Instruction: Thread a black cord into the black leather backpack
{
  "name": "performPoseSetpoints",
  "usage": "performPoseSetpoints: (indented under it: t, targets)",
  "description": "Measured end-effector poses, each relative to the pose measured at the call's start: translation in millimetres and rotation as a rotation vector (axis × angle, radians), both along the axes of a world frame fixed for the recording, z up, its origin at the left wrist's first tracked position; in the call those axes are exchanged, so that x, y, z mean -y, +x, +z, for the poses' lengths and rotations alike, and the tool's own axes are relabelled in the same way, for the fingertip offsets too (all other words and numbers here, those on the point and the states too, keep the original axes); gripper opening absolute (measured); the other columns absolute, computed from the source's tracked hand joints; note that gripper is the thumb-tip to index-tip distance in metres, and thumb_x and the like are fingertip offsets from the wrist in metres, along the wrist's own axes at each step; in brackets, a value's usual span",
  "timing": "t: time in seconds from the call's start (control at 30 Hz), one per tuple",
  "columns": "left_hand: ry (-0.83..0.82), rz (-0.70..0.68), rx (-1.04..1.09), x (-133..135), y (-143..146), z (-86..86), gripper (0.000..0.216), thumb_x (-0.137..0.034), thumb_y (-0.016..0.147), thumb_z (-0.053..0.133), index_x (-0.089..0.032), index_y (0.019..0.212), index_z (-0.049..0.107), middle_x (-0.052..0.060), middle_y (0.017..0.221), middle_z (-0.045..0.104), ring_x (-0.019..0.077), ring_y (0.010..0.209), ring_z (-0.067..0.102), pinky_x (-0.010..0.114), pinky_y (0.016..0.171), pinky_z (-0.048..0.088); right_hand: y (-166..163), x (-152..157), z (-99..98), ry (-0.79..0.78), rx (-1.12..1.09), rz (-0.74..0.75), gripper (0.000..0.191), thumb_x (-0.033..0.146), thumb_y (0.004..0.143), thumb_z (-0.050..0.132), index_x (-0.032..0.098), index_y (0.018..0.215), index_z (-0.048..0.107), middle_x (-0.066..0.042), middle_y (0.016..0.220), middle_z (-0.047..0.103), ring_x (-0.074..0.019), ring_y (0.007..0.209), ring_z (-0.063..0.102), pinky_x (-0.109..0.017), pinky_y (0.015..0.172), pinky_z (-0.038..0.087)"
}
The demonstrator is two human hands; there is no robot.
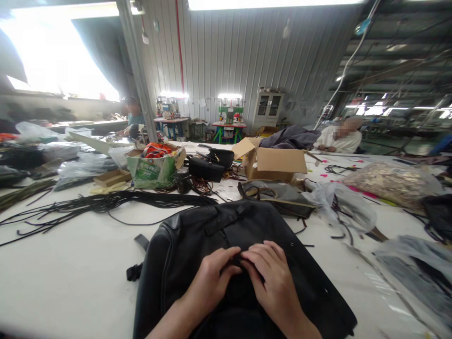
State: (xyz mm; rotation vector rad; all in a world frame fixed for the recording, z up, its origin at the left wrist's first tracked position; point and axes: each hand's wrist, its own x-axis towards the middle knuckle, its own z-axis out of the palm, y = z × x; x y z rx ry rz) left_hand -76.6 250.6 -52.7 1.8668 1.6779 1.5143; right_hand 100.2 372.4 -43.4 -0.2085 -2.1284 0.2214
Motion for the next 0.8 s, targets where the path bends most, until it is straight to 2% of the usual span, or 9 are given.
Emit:
performPoseSetpoints:
  t: [0.1,0.23,0.5,0.8]
  targets:
    - [-0.001,-0.043,-0.06,0.0,-1.2,-1.0,0.048,-0.01,0.107,0.061,-0.032,0.15,0.062,0.002,0.127,0.071,0.0184,0.113,0.067,0.027,0.099,0.054,-0.3,-2.4,-2.2,-0.075,-0.023,0.033,0.02,0.012,0.108,0.066,0.022,0.126,0.065,-0.003,0.116,0.069,-0.0208,0.113,0.06,-0.046,0.111,0.04]
    - [0.005,-0.087,-0.105,0.1,-2.4,1.6,0.051,-0.008,0.108,0.055,-0.03,0.154,0.056,0.005,0.125,0.069,0.0194,0.11,0.066,0.028,0.096,0.055,-0.7,-3.5,-2.9,-0.169,-0.019,0.057,0.012,0.013,0.109,0.064,0.023,0.116,0.064,-0.001,0.11,0.068,-0.0203,0.106,0.059,-0.044,0.108,0.04]
    - [0.024,-0.095,-0.138,0.9,-1.2,4.1,0.044,-0.009,0.109,0.054,-0.027,0.15,0.057,0.007,0.124,0.068,0.0205,0.108,0.064,0.03,0.095,0.053,-4.3,-4.5,-7.6,-0.165,0.01,0.087,0.011,0.012,0.112,0.057,0.023,0.113,0.061,-0.001,0.106,0.067,-0.0189,0.101,0.059,-0.048,0.114,0.036]
    - [0.011,-0.105,-0.116,2.0,0.8,6.7,0.039,-0.009,0.109,0.053,-0.026,0.144,0.06,0.006,0.119,0.068,0.0192,0.103,0.064,0.028,0.09,0.052,-5.0,-5.8,-11.6,-0.19,0.025,0.119,0.011,0.014,0.113,0.055,0.023,0.113,0.06,0.001,0.105,0.066,-0.0164,0.1,0.062,-0.046,0.12,0.032]
